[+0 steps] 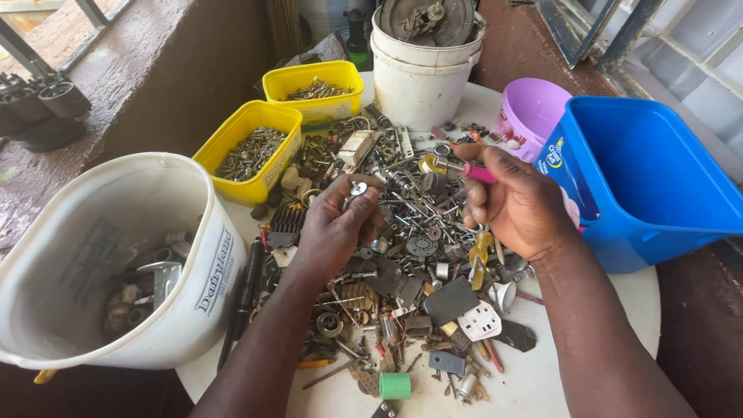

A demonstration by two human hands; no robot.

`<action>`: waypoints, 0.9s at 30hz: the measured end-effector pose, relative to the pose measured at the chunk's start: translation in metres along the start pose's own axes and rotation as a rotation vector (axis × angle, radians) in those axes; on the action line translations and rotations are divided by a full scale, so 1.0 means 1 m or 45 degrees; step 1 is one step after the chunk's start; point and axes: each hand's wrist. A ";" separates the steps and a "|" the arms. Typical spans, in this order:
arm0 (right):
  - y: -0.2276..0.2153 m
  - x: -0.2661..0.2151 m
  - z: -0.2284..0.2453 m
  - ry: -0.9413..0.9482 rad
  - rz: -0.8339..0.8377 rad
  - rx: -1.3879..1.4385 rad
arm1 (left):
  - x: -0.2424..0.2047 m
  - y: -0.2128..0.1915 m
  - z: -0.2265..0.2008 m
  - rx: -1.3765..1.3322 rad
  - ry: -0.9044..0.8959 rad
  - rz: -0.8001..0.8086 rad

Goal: Sorting through a pile of miscellaneous hardware and electrical components on a table

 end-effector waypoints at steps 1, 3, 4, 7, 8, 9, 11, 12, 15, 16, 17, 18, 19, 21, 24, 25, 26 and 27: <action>0.001 -0.010 0.017 -0.003 -0.003 -0.003 | 0.000 -0.002 -0.008 -0.003 0.002 0.004; 0.006 -0.028 0.048 -0.357 -0.380 -0.932 | -0.003 -0.009 -0.024 0.265 -0.071 0.012; -0.016 -0.039 0.056 -0.351 -0.372 -0.931 | 0.001 -0.012 -0.021 0.265 -0.075 0.003; -0.091 -0.056 0.060 -0.689 -0.632 -1.424 | 0.004 -0.024 -0.024 0.139 -0.035 -0.103; -0.127 -0.057 0.054 -0.768 -0.593 -1.552 | 0.003 -0.024 -0.031 0.238 -0.088 -0.156; -0.163 -0.056 0.050 -0.855 -0.555 -1.681 | 0.005 -0.024 -0.040 0.334 -0.133 -0.202; -0.196 -0.049 0.038 -0.689 -0.708 -1.732 | 0.007 -0.025 -0.037 0.344 -0.144 -0.220; -0.213 -0.045 0.030 -0.518 -0.855 -1.780 | 0.006 -0.026 -0.036 0.350 -0.155 -0.239; -0.202 -0.040 0.031 -0.720 -0.760 -1.635 | 0.004 -0.025 -0.041 0.387 -0.163 -0.241; -0.146 -0.036 0.039 -0.723 -0.752 -1.630 | 0.006 -0.028 -0.039 0.391 -0.161 -0.250; -0.090 -0.041 0.045 -0.654 -0.689 -1.552 | 0.007 -0.030 -0.037 0.374 -0.136 -0.250; -0.034 -0.052 0.050 -0.585 -0.625 -1.474 | 0.007 -0.032 -0.035 0.358 -0.111 -0.250; -0.004 -0.045 0.038 -0.585 -0.623 -1.468 | 0.006 -0.030 -0.041 0.363 -0.111 -0.252; 0.055 -0.031 0.014 -0.617 -0.057 -1.448 | 0.004 -0.026 -0.053 0.453 -0.233 -0.339; 0.077 -0.007 -0.042 -0.541 0.499 -1.528 | 0.003 -0.041 -0.030 0.340 0.074 -0.249; 0.083 -0.006 -0.044 -0.541 0.500 -1.529 | 0.002 -0.041 -0.030 0.339 0.074 -0.250; 0.090 -0.006 -0.046 -0.506 0.530 -1.624 | 0.002 -0.041 -0.031 0.338 0.074 -0.244; 0.098 -0.004 -0.048 -0.472 0.561 -1.719 | 0.001 -0.041 -0.032 0.337 0.077 -0.240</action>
Point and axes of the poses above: each hand's wrist, its own x-axis towards the middle knuckle, its own y-axis out of the palm, z = x × y, and after that the axes turned 1 degree about -x, right-handed
